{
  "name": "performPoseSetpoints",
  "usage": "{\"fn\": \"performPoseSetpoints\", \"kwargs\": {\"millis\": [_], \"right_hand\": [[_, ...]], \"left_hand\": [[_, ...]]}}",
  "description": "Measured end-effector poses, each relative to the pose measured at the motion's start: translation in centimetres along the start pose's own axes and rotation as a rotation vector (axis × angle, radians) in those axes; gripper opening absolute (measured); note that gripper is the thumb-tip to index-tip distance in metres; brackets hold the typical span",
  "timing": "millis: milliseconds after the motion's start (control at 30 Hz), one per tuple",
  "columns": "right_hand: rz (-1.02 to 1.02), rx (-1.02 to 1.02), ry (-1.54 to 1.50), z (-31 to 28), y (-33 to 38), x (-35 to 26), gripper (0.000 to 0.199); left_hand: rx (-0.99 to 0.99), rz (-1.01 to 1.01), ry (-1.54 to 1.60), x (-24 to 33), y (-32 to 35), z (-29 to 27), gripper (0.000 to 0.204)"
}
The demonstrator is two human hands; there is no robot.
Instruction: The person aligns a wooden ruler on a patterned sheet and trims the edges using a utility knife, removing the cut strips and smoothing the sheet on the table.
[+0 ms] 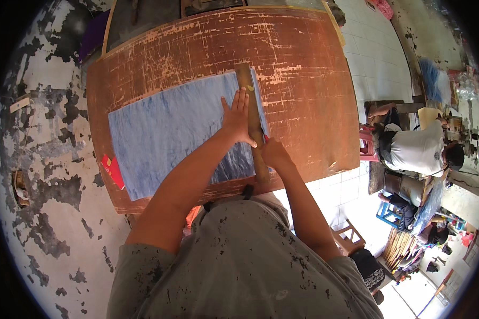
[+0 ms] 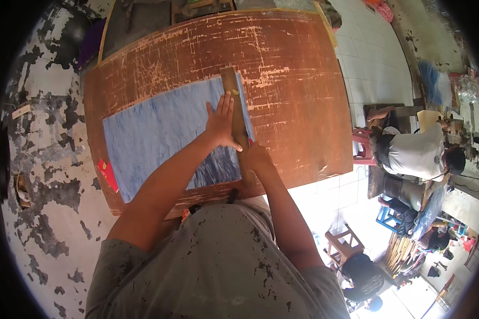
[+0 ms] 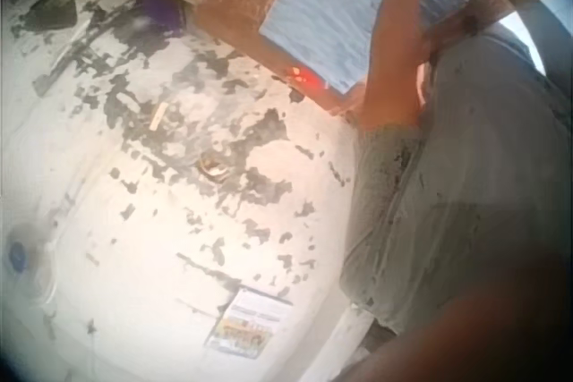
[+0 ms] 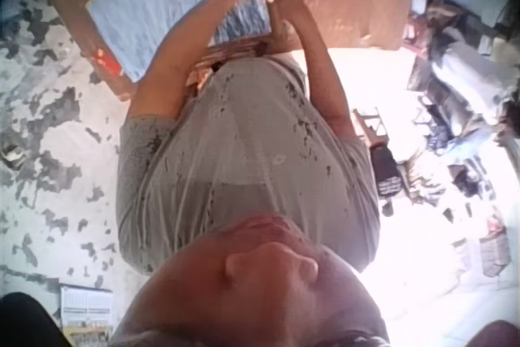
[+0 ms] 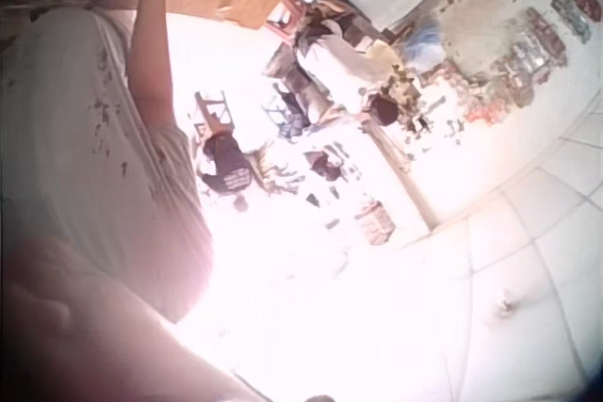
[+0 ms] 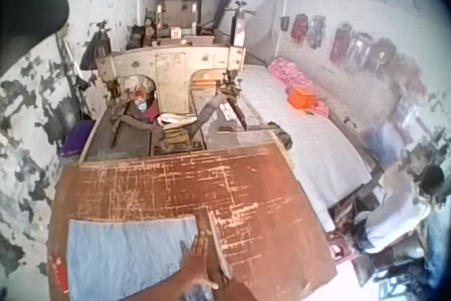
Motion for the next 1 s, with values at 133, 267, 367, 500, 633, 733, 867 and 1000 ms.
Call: {"fn": "performPoseSetpoints", "kwargs": {"millis": [133, 267, 367, 500, 633, 733, 867, 1000], "right_hand": [[0.042, -0.008, -0.088, -0.6, 2.1, -0.4, 0.04], [0.056, -0.037, -0.157, 2.3, 3.8, 3.6, 0.041], [0.027, -0.002, -0.223, 1.3, 6.3, 3.6, 0.04], [-0.113, 0.28, -0.464, 3.1, 6.0, 7.2, 0.036], [-0.116, 0.293, -0.522, 4.6, 4.8, 8.3, 0.039], [-0.101, 0.294, -0.556, 4.9, 3.8, 8.5, 0.041], [-0.083, 0.36, -0.639, 3.5, 0.6, 7.1, 0.031], [-0.253, 0.376, -0.636, 1.5, -1.1, 6.2, 0.032]], "left_hand": [[0.07, -0.015, -0.022, 0.0, 0.3, 0.2, 0.172], [0.08, 0.013, 0.002, 0.7, 0.4, -0.1, 0.171], [0.125, 0.019, 0.067, -0.9, 1.4, 1.2, 0.17], [0.303, 0.133, 0.166, -1.7, 1.5, 2.6, 0.172], [0.375, 0.172, 0.225, -2.5, 1.3, 3.5, 0.172], [0.402, 0.168, 0.232, -2.9, 0.9, 3.4, 0.172], [0.426, 0.055, 0.222, -5.1, -0.3, 2.3, 0.173], [0.419, 0.0, 0.25, -5.9, -1.0, 2.0, 0.174]]}}
Point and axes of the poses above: each hand's wrist, its own y-axis away from the middle knuckle, its own z-axis out of the palm, x = y × z, the point moved 3 cm from there along -y, towards the middle knuckle, and after that the axes turned 12 degrees about z, right-handed, at the moved point
